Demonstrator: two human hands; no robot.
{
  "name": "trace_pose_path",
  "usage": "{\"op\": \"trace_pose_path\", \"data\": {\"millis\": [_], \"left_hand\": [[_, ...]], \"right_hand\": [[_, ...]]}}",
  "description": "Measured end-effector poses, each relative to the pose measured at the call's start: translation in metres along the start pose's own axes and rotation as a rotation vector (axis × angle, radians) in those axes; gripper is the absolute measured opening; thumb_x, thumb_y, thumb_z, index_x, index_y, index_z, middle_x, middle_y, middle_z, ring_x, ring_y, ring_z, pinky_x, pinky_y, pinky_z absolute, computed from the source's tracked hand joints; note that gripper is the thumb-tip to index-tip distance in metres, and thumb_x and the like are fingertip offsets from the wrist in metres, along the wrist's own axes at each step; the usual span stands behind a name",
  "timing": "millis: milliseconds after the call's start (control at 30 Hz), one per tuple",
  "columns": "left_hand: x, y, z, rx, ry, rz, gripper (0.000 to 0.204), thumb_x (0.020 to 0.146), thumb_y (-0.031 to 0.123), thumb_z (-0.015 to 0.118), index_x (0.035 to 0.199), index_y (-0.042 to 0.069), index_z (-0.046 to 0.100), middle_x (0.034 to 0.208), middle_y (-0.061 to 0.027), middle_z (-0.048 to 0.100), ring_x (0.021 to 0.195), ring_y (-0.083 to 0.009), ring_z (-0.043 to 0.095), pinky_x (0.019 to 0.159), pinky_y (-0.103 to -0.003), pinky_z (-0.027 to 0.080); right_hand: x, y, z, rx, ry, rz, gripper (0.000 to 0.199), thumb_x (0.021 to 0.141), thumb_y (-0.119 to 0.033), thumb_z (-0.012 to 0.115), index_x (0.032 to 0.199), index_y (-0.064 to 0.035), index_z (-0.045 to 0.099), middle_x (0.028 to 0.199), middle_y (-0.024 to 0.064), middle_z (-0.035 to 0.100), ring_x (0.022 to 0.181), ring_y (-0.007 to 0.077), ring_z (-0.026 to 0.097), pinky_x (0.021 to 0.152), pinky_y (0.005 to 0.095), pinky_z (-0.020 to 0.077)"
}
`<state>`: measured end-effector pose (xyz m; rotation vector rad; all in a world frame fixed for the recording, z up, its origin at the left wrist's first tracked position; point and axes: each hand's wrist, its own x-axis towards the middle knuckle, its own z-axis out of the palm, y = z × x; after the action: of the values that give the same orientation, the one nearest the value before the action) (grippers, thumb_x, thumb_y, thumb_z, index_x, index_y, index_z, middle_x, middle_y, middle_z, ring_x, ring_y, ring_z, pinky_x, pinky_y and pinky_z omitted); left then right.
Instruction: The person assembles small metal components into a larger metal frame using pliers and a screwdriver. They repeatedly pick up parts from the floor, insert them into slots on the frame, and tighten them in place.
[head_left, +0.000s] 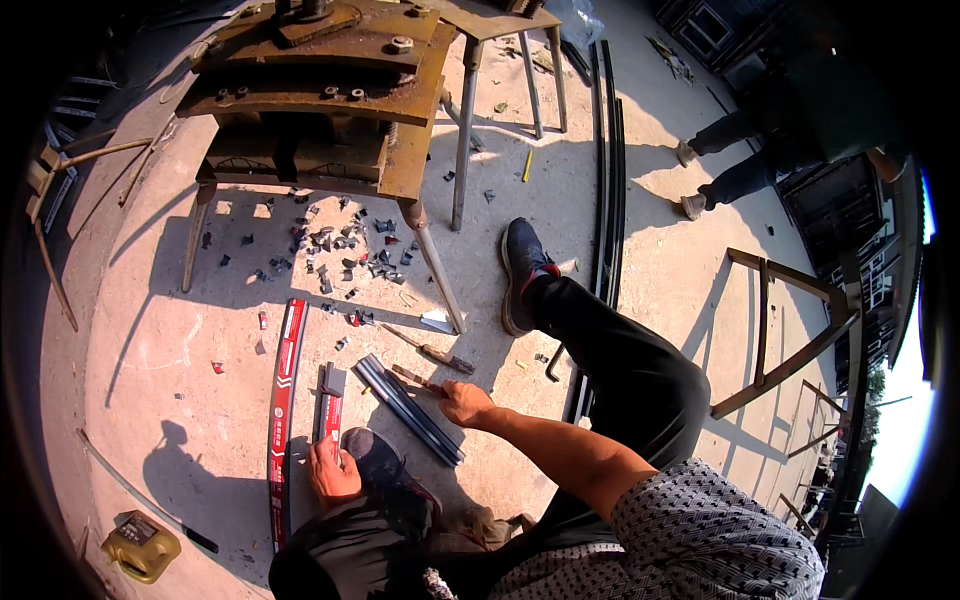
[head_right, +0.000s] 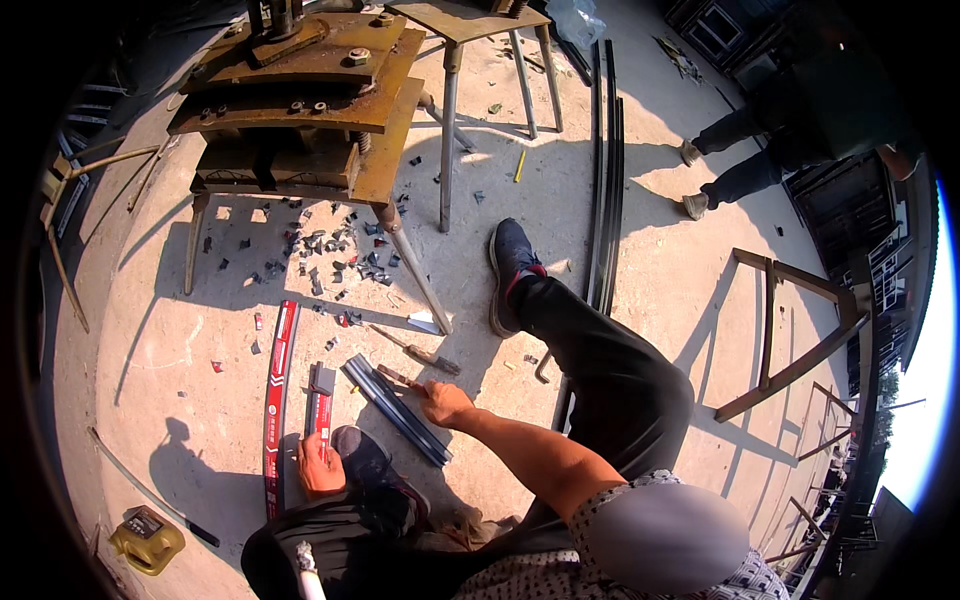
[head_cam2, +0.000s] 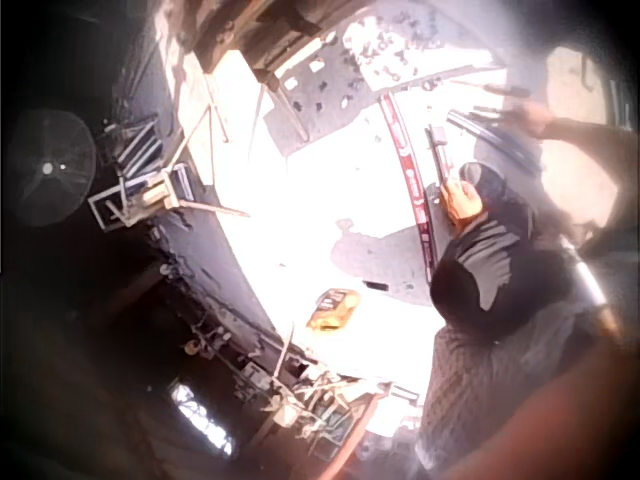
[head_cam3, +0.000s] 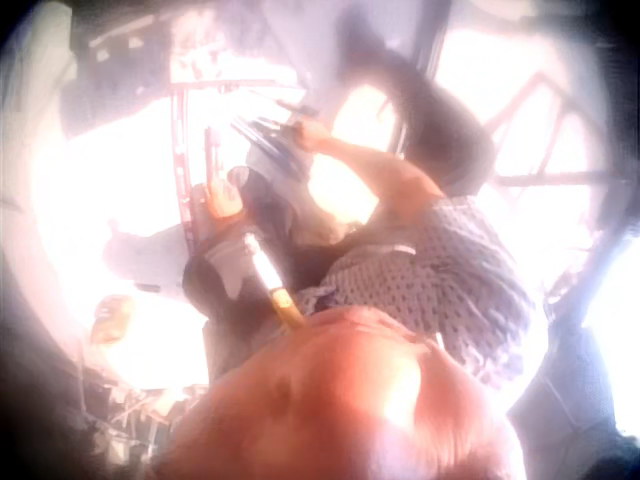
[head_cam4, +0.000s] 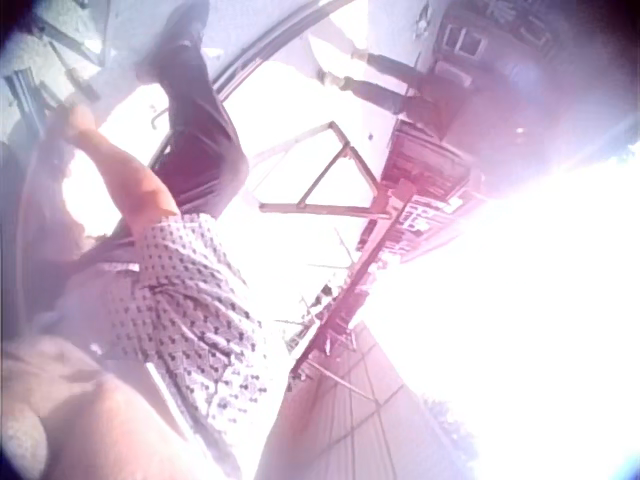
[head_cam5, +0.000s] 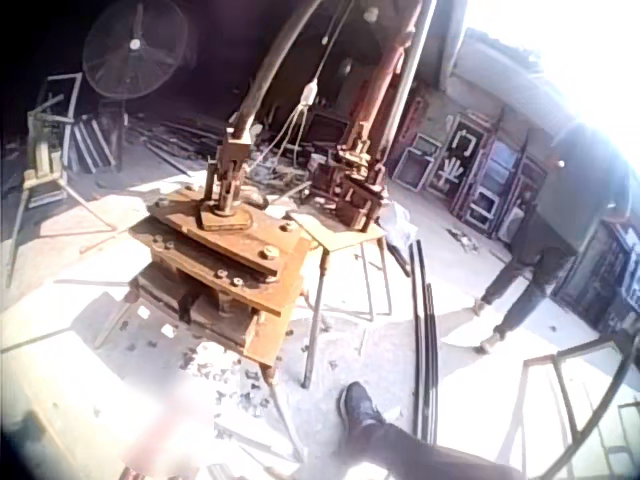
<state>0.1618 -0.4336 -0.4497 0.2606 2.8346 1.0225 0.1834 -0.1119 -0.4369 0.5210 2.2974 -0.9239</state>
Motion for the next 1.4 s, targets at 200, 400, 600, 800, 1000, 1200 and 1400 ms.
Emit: {"op": "trace_pose_path", "data": {"millis": [200, 400, 600, 800, 1000, 1200, 1400], "left_hand": [[-0.002, -0.004, -0.005, -0.138, 0.040, -0.098, 0.037, 0.087, 0.003, 0.064, 0.123, 0.001, 0.057, 0.094, -0.0168, 0.066, 0.082, -0.0307, 0.065, 0.075, -0.040, 0.052], [-0.019, -0.034, 0.004, -0.236, 0.023, -0.145, 0.033, 0.087, -0.001, 0.064, 0.119, 0.002, 0.058, 0.088, -0.0144, 0.067, 0.076, -0.0262, 0.066, 0.071, -0.037, 0.053], [-0.032, -0.057, 0.007, -0.253, -0.111, -0.258, 0.032, 0.088, 0.006, 0.065, 0.120, 0.003, 0.060, 0.097, -0.0146, 0.071, 0.083, -0.0292, 0.070, 0.076, -0.040, 0.055], [-0.019, -0.008, 0.010, -0.239, -0.235, -0.250, 0.032, 0.088, 0.007, 0.064, 0.120, 0.003, 0.061, 0.098, -0.0145, 0.071, 0.083, -0.0293, 0.070, 0.076, -0.040, 0.055], [-0.013, 0.050, 0.018, -0.277, -0.335, -0.159, 0.033, 0.089, 0.008, 0.064, 0.121, 0.003, 0.061, 0.098, -0.0144, 0.071, 0.084, -0.0294, 0.070, 0.077, -0.041, 0.055], [-0.021, 0.086, 0.020, -0.305, -0.411, -0.097, 0.033, 0.089, 0.009, 0.064, 0.121, 0.003, 0.061, 0.099, -0.0143, 0.071, 0.085, -0.0296, 0.070, 0.077, -0.041, 0.055], [-0.031, 0.102, 0.022, -0.321, -0.458, -0.058, 0.033, 0.089, 0.010, 0.064, 0.121, 0.003, 0.061, 0.099, -0.0142, 0.072, 0.085, -0.0297, 0.070, 0.078, -0.041, 0.055]], "right_hand": [[-0.050, -0.006, 0.011, 0.206, 0.106, -0.004, 0.021, 0.087, -0.019, 0.056, 0.099, -0.0011, 0.058, 0.094, 0.0272, 0.067, 0.092, 0.0450, 0.066, 0.082, 0.0492, 0.0517], [-0.093, -0.024, -0.007, 0.278, 0.115, 0.003, 0.029, 0.087, -0.028, 0.061, 0.099, -0.0013, 0.058, 0.093, 0.0244, 0.067, 0.092, 0.0400, 0.067, 0.082, 0.0448, 0.0527], [-0.130, -0.045, -0.024, 0.321, 0.142, -0.020, 0.038, 0.086, -0.036, 0.064, 0.097, 0.0008, 0.061, 0.093, 0.0253, 0.068, 0.093, 0.0408, 0.068, 0.082, 0.0446, 0.0528], [-0.159, -0.038, -0.022, 0.343, 0.252, -0.093, 0.036, 0.091, -0.036, 0.063, 0.094, -0.0010, 0.061, 0.086, 0.0254, 0.067, 0.085, 0.0402, 0.068, 0.077, 0.0463, 0.0527], [-0.183, -0.022, -0.033, 0.453, 0.384, -0.128, 0.032, 0.095, -0.034, 0.064, 0.089, -0.0028, 0.061, 0.071, 0.0156, 0.061, 0.067, 0.0239, 0.062, 0.067, 0.0389, 0.0506], [-0.214, -0.008, -0.034, 0.424, 0.429, -0.147, 0.034, 0.093, -0.035, 0.063, 0.088, -0.0016, 0.059, 0.073, 0.0196, 0.062, 0.071, 0.0316, 0.064, 0.069, 0.0427, 0.0505], [-0.237, -0.011, -0.019, 0.323, 0.430, -0.177, 0.034, 0.094, -0.034, 0.064, 0.097, -0.0010, 0.065, 0.076, 0.0203, 0.065, 0.075, 0.0329, 0.068, 0.072, 0.0425, 0.0529]]}}
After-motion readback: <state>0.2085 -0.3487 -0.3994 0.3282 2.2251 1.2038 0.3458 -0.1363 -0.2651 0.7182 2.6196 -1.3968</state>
